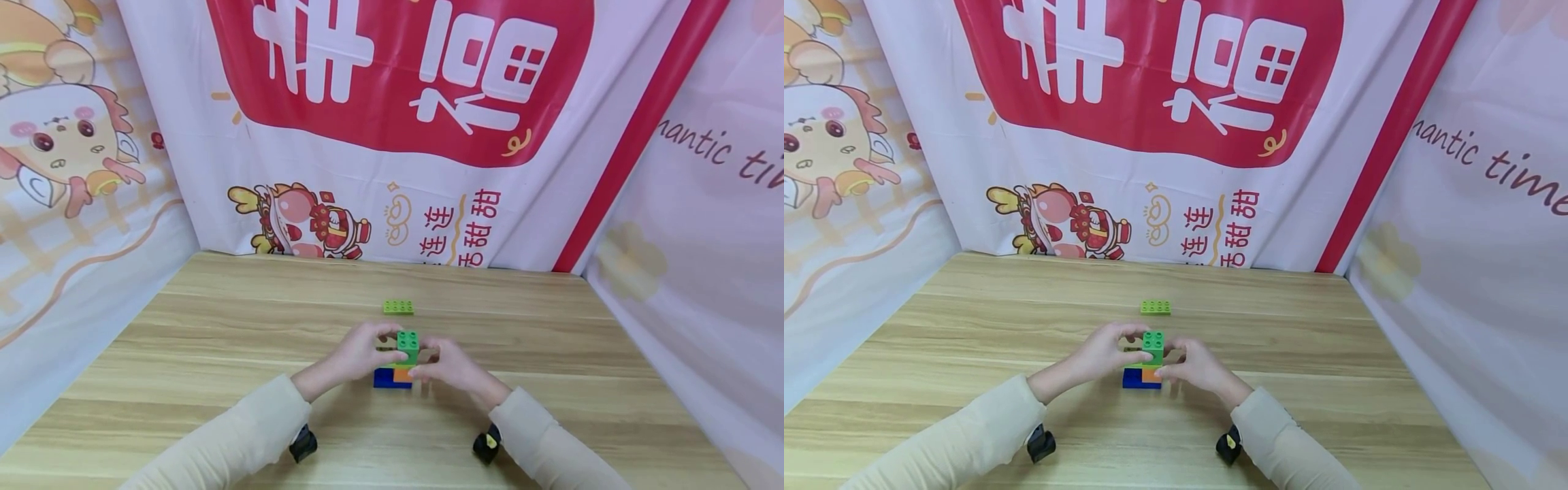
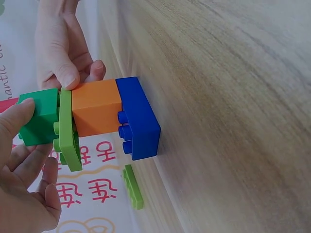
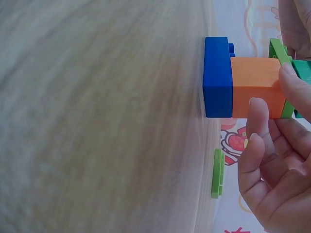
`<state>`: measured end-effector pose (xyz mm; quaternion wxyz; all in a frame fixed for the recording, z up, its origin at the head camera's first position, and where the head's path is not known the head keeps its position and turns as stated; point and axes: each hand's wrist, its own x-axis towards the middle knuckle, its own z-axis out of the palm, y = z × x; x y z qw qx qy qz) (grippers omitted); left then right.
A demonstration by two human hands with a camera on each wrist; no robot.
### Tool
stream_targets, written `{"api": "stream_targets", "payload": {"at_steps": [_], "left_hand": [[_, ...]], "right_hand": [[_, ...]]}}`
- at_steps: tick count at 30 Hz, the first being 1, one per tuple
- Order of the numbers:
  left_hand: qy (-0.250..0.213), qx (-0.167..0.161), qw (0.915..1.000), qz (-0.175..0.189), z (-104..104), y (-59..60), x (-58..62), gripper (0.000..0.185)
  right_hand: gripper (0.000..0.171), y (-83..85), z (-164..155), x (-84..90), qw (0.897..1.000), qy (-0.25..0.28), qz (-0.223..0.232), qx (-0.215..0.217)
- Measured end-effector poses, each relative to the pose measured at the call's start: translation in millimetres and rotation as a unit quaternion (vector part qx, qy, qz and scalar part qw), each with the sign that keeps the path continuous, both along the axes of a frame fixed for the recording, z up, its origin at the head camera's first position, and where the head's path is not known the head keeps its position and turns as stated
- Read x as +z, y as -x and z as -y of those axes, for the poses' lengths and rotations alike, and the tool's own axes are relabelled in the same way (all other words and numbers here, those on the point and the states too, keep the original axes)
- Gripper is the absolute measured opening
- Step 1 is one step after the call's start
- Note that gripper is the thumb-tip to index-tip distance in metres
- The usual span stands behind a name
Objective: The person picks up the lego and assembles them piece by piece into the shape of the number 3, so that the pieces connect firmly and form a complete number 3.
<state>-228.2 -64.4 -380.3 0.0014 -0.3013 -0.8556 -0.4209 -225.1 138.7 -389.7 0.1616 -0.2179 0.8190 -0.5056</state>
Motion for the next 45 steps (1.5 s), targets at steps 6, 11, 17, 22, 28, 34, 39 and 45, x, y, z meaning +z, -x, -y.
{"api": "stream_targets", "payload": {"at_steps": [6,11,17,22,28,34,39,45], "left_hand": [[0.016,-0.004,0.9996,-0.021,-0.6,1.0,0.4,0.026],[0.033,-0.005,0.9989,-0.033,-0.3,3.0,0.0,0.025],[0.059,-0.006,0.9971,-0.048,-0.6,4.0,2.5,0.027],[0.080,-0.005,0.9945,-0.068,-1.2,4.4,4.1,0.027],[0.100,0.001,0.9918,-0.080,-2.2,3.9,5.7,0.033],[0.113,0.011,0.9877,-0.107,-3.4,1.3,4.6,0.039],[0.117,0.016,0.9859,-0.119,-4.0,-0.1,3.5,0.041],[0.120,0.004,0.9846,-0.127,-3.4,0.6,6.5,0.041]], "right_hand": [[0.036,15.3,-5.1,-23.9,1.000,-0.003,-0.004,-0.006],[0.039,18.5,-6.1,-27.2,1.000,-0.006,-0.011,-0.001],[0.042,18.8,-6.3,-26.1,1.000,-0.011,-0.012,0.002],[0.042,16.5,-5.1,-23.1,1.000,-0.010,-0.008,0.002],[0.038,4.3,-1.4,-2.6,1.000,-0.005,-0.006,0.007],[0.033,-1.0,0.3,4.7,1.000,-0.004,-0.009,0.007],[0.033,0.1,0.5,2.3,1.000,-0.001,-0.013,0.007],[0.034,0.1,0.1,2.0,1.000,-0.006,-0.014,0.008]]}}
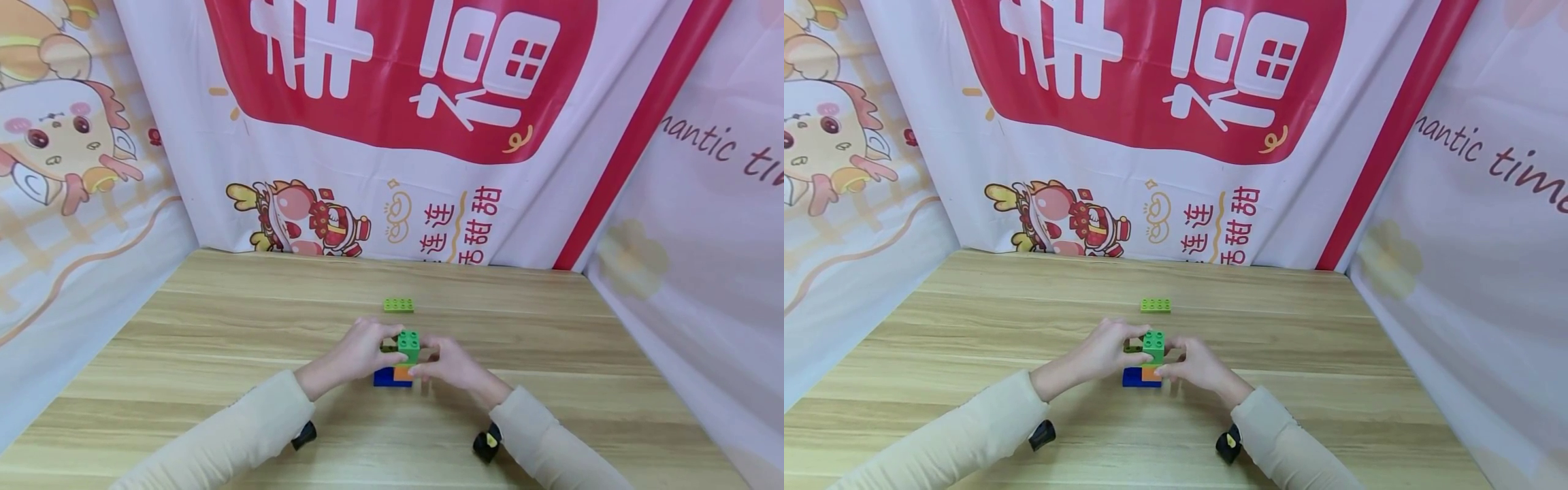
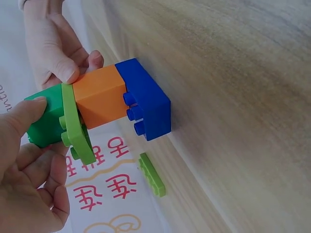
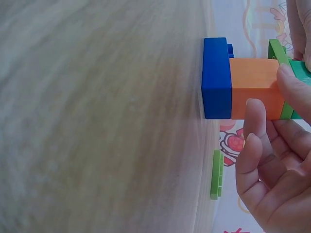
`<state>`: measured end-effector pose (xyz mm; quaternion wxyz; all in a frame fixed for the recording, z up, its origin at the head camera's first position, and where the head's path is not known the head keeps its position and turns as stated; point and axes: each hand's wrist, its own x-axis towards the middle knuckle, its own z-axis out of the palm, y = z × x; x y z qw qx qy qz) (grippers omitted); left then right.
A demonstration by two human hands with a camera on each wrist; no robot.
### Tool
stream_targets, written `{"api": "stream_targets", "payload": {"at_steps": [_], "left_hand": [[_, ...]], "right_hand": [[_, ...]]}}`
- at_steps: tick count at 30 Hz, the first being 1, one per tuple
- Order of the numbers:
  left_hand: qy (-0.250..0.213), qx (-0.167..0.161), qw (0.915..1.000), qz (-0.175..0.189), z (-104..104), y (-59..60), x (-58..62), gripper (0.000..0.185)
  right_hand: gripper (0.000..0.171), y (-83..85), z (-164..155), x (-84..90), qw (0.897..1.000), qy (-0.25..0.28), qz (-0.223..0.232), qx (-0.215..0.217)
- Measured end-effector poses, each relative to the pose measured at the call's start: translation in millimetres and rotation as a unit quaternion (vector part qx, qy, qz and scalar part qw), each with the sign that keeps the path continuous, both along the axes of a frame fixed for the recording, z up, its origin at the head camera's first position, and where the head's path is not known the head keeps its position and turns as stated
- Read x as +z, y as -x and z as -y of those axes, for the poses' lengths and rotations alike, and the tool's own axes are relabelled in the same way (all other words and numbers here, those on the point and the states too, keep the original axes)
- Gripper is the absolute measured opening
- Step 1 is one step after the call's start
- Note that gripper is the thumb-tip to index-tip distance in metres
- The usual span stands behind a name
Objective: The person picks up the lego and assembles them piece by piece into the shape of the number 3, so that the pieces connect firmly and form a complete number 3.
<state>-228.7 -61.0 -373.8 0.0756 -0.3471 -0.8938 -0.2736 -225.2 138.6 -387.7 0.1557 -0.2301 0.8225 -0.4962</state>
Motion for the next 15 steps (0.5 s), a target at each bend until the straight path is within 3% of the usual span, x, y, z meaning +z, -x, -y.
{"api": "stream_targets", "payload": {"at_steps": [10,15], "left_hand": [[0.008,-0.011,0.9999,-0.005,0.6,1.5,-0.7,0.036],[-0.020,-0.023,0.9995,0.006,1.2,2.8,-5.2,0.028]], "right_hand": [[0.034,-1.0,-0.2,1.5,1.000,0.002,-0.002,0.005],[0.034,-1.7,0.1,1.8,1.000,0.003,-0.001,0.004]]}}
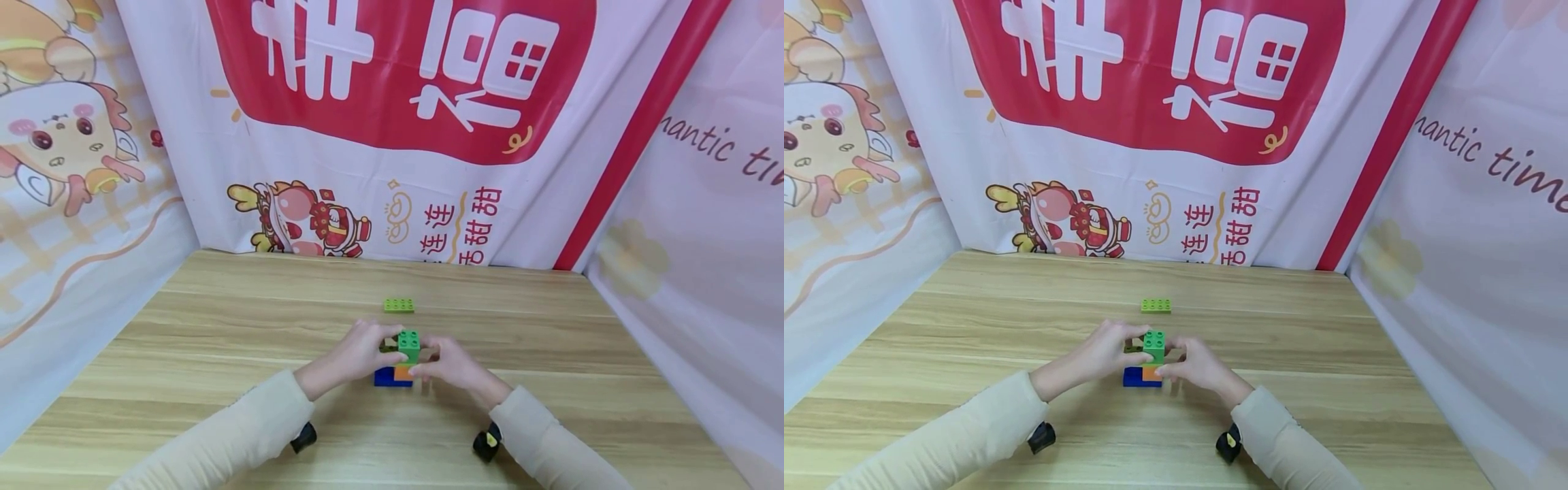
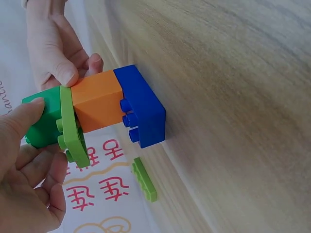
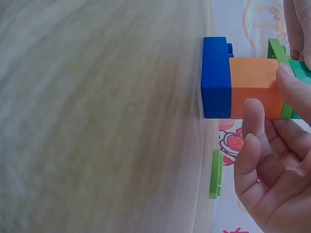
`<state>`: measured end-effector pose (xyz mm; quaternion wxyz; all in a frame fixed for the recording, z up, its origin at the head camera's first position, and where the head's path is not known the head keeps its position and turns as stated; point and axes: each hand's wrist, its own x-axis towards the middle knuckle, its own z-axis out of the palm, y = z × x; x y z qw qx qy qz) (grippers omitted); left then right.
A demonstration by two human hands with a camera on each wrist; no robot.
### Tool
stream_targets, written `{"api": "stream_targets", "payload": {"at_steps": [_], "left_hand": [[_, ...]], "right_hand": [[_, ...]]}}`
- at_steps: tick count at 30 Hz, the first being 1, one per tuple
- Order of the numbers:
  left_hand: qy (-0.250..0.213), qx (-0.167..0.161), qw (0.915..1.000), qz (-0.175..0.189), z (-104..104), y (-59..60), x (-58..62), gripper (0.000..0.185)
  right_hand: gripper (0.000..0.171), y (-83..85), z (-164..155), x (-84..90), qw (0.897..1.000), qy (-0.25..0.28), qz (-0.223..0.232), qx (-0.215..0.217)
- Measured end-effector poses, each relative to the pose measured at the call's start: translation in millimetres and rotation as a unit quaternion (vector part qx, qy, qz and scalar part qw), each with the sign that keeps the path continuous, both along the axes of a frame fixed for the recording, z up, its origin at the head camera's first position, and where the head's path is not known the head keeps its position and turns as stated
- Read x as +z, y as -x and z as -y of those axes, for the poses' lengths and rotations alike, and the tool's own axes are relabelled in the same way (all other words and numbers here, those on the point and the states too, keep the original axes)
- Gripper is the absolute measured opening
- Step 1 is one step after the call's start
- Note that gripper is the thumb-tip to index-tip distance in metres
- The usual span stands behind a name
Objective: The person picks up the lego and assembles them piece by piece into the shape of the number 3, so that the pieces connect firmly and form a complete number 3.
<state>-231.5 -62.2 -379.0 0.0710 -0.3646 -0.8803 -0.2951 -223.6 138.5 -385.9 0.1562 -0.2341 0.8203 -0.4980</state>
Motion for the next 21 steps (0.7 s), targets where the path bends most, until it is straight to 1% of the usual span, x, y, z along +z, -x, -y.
{"api": "stream_targets", "payload": {"at_steps": [5,8,10,11,13,16,21], "left_hand": [[-0.017,-0.008,0.9989,0.042,3.1,3.5,-0.8,0.031],[-0.032,-0.034,0.9962,0.073,6.6,9.0,-2.9,0.032],[-0.050,-0.048,0.9927,0.098,10.4,12.9,-4.5,0.036],[-0.058,-0.049,0.9908,0.111,12.4,14.8,-4.6,0.040],[-0.071,-0.040,0.9881,0.131,16.5,17.9,-3.4,0.046],[-0.086,-0.012,0.9854,0.147,22.5,23.7,0.9,0.048],[-0.107,0.026,0.9858,0.126,30.5,39.7,5.0,0.048]], "right_hand": [[0.036,-0.2,0.3,1.7,1.000,-0.002,0.001,-0.004],[0.036,0.0,0.0,2.3,1.000,-0.006,0.003,-0.003],[0.037,-0.1,-0.5,2.4,1.000,-0.006,0.002,0.000],[0.036,-0.1,-0.8,2.3,1.000,-0.006,0.003,0.001],[0.035,0.0,-1.3,2.0,1.000,-0.003,0.005,0.003],[0.032,0.3,-1.7,0.8,1.000,-0.005,0.005,0.003],[0.034,-0.4,-1.9,0.8,1.000,-0.008,0.004,0.005]]}}
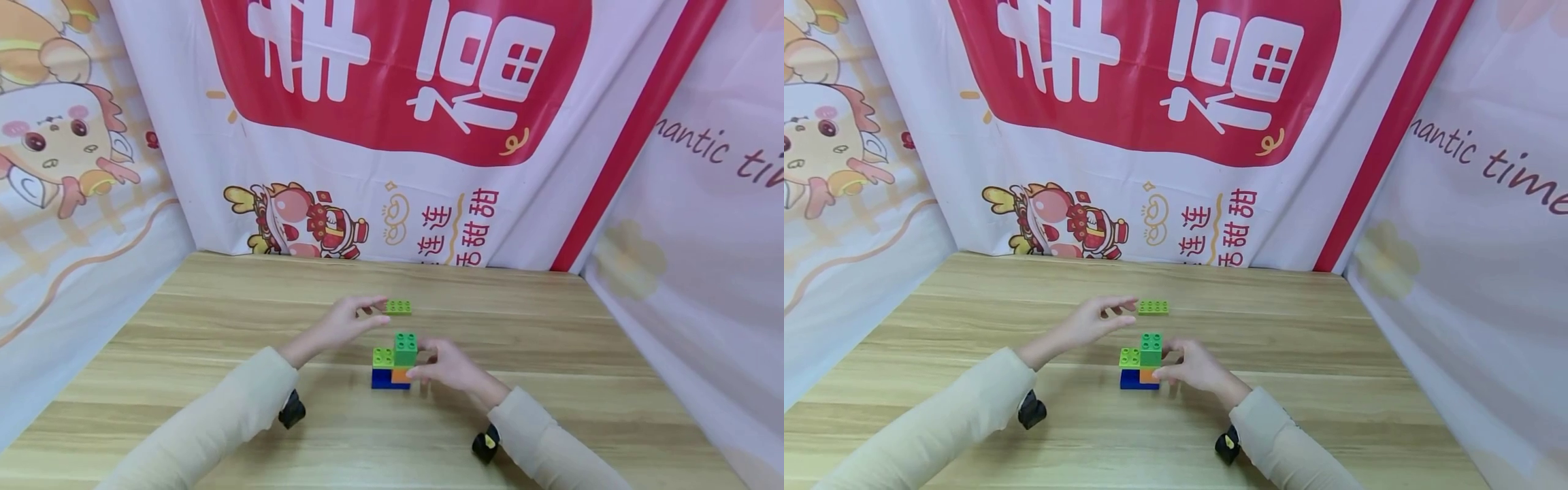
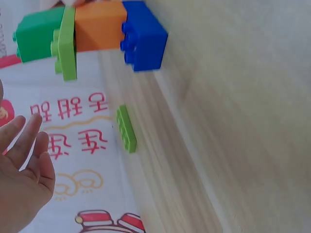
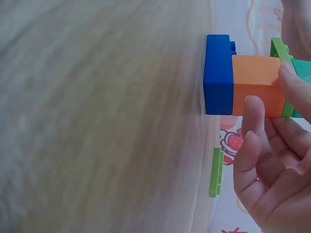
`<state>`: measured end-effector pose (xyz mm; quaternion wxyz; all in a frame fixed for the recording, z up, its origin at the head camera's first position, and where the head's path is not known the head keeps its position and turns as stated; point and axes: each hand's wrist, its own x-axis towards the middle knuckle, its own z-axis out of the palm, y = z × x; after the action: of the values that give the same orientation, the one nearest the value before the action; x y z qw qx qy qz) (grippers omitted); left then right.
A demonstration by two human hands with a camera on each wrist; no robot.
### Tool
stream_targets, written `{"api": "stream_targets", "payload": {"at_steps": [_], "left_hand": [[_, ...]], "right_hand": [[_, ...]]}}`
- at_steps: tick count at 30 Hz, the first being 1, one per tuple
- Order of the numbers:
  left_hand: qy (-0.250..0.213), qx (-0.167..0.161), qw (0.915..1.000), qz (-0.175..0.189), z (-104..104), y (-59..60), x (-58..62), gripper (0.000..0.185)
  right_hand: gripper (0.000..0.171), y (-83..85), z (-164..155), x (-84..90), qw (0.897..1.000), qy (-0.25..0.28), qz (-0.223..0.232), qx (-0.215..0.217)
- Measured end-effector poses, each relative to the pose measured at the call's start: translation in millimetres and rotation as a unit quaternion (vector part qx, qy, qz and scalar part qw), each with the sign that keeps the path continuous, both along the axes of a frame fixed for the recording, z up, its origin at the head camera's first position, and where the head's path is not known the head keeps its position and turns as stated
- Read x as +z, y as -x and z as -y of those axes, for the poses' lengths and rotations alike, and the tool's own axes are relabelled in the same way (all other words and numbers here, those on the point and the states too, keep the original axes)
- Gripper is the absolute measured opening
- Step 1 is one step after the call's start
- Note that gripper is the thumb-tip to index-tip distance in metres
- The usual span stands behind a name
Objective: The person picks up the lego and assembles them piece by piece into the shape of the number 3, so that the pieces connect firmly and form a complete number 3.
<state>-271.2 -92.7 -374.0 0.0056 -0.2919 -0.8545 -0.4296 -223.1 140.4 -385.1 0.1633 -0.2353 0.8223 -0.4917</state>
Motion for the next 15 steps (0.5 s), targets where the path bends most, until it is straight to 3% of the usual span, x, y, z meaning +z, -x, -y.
{"api": "stream_targets", "payload": {"at_steps": [7,15], "left_hand": [[-0.003,0.050,0.9987,0.007,5.3,22.4,-1.5,0.049],[0.030,0.081,0.9958,0.030,3.9,44.3,-12.1,0.050]], "right_hand": [[0.036,-0.3,1.1,0.4,1.000,-0.007,0.006,-0.001],[0.042,14.9,-4.1,-24.1,1.000,-0.016,0.005,-0.008]]}}
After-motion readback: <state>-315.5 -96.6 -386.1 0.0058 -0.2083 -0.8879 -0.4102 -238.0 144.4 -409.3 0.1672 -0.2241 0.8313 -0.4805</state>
